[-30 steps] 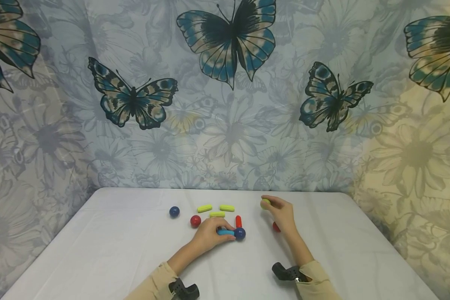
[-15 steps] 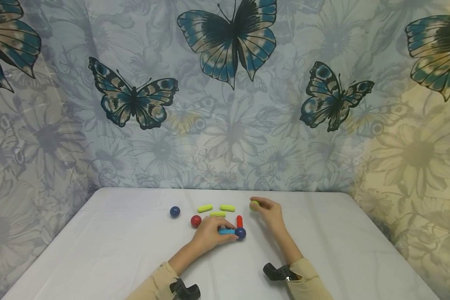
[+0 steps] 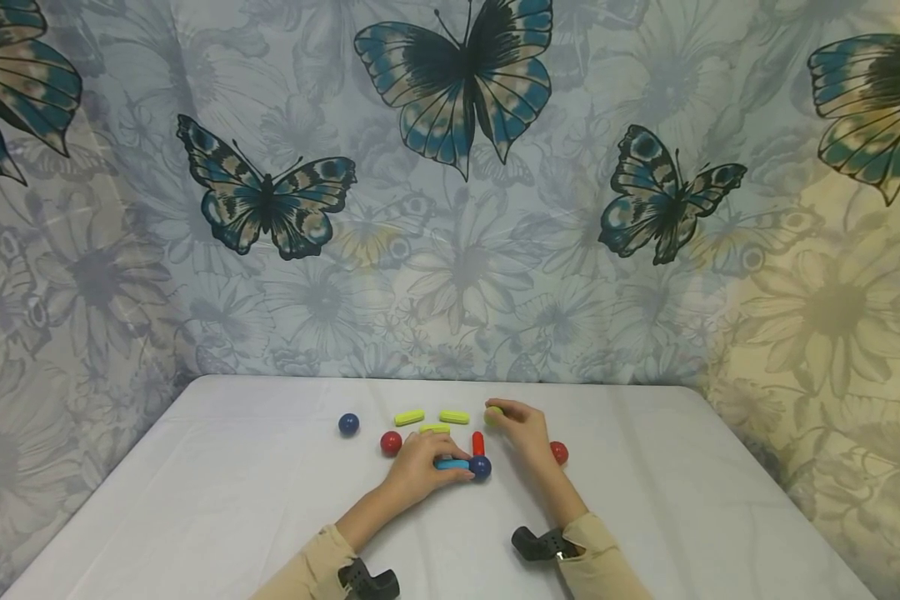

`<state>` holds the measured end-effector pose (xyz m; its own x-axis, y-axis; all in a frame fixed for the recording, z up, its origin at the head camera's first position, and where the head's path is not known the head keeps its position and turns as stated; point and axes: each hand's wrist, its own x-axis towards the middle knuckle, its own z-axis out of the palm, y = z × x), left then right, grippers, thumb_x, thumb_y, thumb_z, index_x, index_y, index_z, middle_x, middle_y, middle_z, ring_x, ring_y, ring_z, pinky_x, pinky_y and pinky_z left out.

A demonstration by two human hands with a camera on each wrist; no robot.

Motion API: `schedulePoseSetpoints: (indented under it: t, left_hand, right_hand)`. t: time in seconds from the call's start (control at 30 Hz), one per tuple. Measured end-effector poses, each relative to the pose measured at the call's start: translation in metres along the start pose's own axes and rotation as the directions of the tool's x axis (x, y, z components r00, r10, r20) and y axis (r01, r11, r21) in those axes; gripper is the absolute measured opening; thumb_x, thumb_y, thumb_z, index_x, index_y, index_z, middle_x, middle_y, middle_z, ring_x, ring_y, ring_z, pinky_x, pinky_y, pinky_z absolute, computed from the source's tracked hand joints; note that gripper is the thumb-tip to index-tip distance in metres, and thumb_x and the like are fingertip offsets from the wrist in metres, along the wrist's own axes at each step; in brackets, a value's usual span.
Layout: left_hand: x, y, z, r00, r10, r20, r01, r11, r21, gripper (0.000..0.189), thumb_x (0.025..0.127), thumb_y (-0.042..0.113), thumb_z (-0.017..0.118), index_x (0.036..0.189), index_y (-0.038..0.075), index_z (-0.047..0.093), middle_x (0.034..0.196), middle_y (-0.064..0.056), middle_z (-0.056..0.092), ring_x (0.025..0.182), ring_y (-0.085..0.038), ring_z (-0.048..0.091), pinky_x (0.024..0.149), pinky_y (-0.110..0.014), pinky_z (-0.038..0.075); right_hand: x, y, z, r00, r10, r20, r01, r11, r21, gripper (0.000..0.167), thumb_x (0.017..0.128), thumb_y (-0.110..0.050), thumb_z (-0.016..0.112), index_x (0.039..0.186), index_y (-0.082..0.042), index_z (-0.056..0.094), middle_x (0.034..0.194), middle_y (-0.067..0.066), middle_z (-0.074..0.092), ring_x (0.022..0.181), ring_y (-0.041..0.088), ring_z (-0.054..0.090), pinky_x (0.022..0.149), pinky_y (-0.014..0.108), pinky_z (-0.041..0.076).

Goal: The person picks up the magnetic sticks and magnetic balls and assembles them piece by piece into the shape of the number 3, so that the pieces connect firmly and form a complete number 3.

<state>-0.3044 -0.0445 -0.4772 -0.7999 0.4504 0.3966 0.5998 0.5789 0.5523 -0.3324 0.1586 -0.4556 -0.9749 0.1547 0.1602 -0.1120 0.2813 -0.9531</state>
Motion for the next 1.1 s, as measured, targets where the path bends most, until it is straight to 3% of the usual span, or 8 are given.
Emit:
schedulePoseSetpoints:
  t: [0.23,0.67,0.83,1.1]
  left_hand:
    - [-0.001,0.000,0.000,1.000,0.024,-0.017,-0.024,1.000,-0.002,0.023,0.077,0.047,0.078,0.094,0.032,0.077,0.085,0.019,0.071,0.087,-0.001,0.057,0.089,-0.037,0.042]
    - [-0.001,-0.001,0.001,0.998,0.047,-0.031,-0.047,0.999,-0.009,0.023,0.076,0.044,0.079,0.094,0.030,0.077,0.085,0.019,0.071,0.087,0.000,0.056,0.086,-0.031,0.040]
    - [-0.001,-0.001,0.001,0.998,0.056,-0.035,-0.056,0.998,-0.001,0.023,0.075,0.044,0.080,0.094,0.031,0.077,0.084,0.020,0.070,0.086,0.001,0.055,0.086,-0.032,0.040]
    - [-0.001,-0.001,0.001,0.996,0.072,-0.046,-0.072,0.997,0.004,0.023,0.076,0.044,0.080,0.095,0.031,0.077,0.086,0.019,0.070,0.088,0.000,0.056,0.091,-0.037,0.043]
  right_hand:
    - [0.001,0.006,0.006,0.999,0.029,0.024,-0.029,1.000,-0.009,0.028,0.087,-0.017,0.073,0.113,-0.005,0.072,0.117,0.011,0.072,0.119,0.027,0.062,0.099,0.038,0.052]
    - [-0.001,0.004,0.013,0.998,0.038,0.053,-0.038,0.999,0.012,0.029,0.089,-0.018,0.071,0.114,-0.005,0.072,0.119,0.013,0.071,0.111,0.025,0.065,0.088,0.027,0.055]
    - [-0.002,0.004,0.014,0.998,0.047,0.051,-0.047,0.999,0.003,0.028,0.089,-0.020,0.071,0.113,-0.007,0.072,0.117,0.011,0.072,0.106,0.020,0.066,0.087,0.028,0.056]
    - [-0.003,0.002,0.015,0.997,0.031,0.069,-0.032,0.999,0.011,0.031,0.089,-0.019,0.071,0.115,-0.004,0.071,0.119,0.013,0.071,0.109,0.025,0.064,0.084,0.023,0.053]
